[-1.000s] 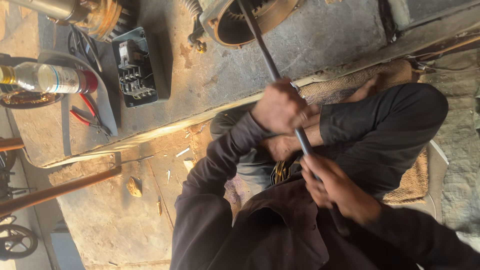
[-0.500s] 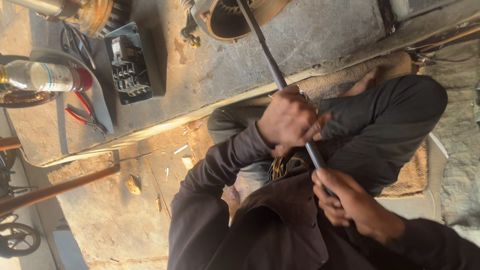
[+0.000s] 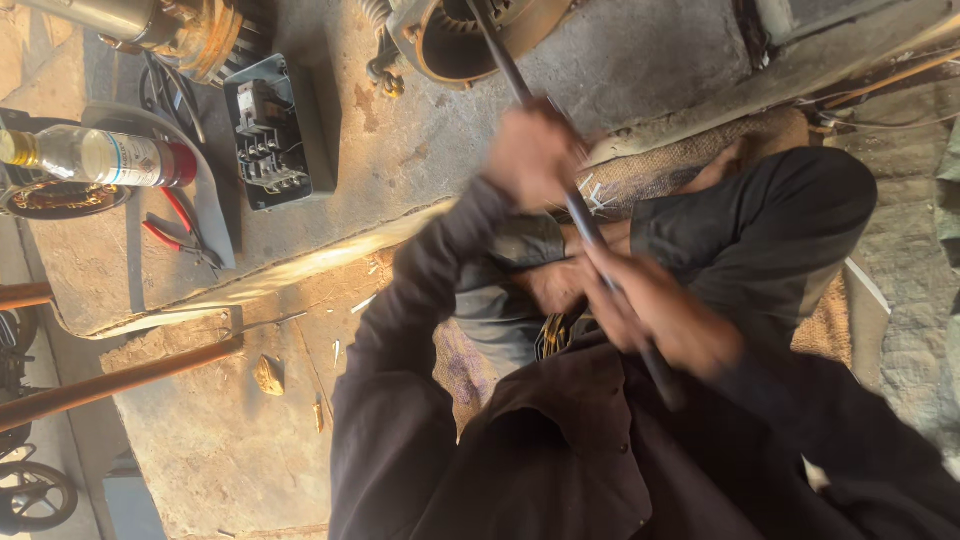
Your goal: The person sits cross-legged on the floor and uses a long file to file the inner surface of an electric motor housing on a low workbench, repeatedly pushing and pulling the file with both hands and repositioning it between strokes.
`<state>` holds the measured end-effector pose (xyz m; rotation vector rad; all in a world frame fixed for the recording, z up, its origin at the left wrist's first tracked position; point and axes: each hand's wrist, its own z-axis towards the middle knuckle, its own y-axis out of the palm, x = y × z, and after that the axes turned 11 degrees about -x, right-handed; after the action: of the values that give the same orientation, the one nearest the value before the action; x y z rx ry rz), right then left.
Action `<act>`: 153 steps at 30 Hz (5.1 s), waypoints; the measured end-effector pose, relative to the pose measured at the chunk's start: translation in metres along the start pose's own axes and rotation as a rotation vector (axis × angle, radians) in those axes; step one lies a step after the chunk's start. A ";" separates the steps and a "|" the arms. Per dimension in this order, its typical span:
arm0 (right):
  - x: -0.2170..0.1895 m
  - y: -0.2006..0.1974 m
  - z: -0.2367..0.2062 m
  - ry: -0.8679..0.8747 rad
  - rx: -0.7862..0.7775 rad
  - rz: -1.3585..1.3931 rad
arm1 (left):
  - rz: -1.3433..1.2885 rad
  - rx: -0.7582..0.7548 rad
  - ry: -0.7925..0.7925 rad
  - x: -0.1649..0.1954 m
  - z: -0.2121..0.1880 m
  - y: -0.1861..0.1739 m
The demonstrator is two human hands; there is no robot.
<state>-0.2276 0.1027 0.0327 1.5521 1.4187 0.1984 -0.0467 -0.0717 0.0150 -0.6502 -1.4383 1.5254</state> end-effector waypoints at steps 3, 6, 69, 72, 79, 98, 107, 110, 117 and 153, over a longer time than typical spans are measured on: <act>0.022 0.007 -0.054 0.125 -0.105 0.344 | -0.082 -0.234 -0.007 0.059 -0.006 -0.001; 0.025 0.010 -0.059 0.081 -0.133 0.344 | -0.028 0.029 0.219 0.059 -0.008 -0.010; 0.021 0.005 -0.096 0.145 -0.020 0.234 | -0.091 -0.229 0.070 0.091 0.007 -0.005; 0.019 -0.001 -0.064 0.083 0.014 0.103 | -0.033 -0.158 0.122 0.062 0.007 0.002; 0.009 0.001 0.057 -0.107 -0.036 -0.042 | 0.101 -0.063 -0.010 -0.036 -0.015 0.007; -0.006 -0.008 0.033 -0.126 0.042 -0.386 | 0.049 -0.013 0.014 -0.041 -0.004 0.029; 0.019 -0.033 0.042 -0.034 0.128 -0.151 | 0.174 -0.007 -0.004 -0.024 -0.012 0.040; 0.073 -0.036 0.005 -0.046 0.122 -0.167 | 0.030 -0.087 -0.032 0.043 -0.030 0.053; 0.017 -0.031 0.028 -0.061 0.064 -0.229 | -0.008 -0.042 -0.006 -0.021 -0.016 0.043; 0.057 -0.025 -0.044 -0.051 -0.082 0.217 | -0.190 0.125 0.049 0.079 -0.020 0.018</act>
<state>-0.2568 0.1691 0.0100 1.6308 1.1872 0.3405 -0.0690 0.0087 0.0107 -0.4595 -1.3167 1.4280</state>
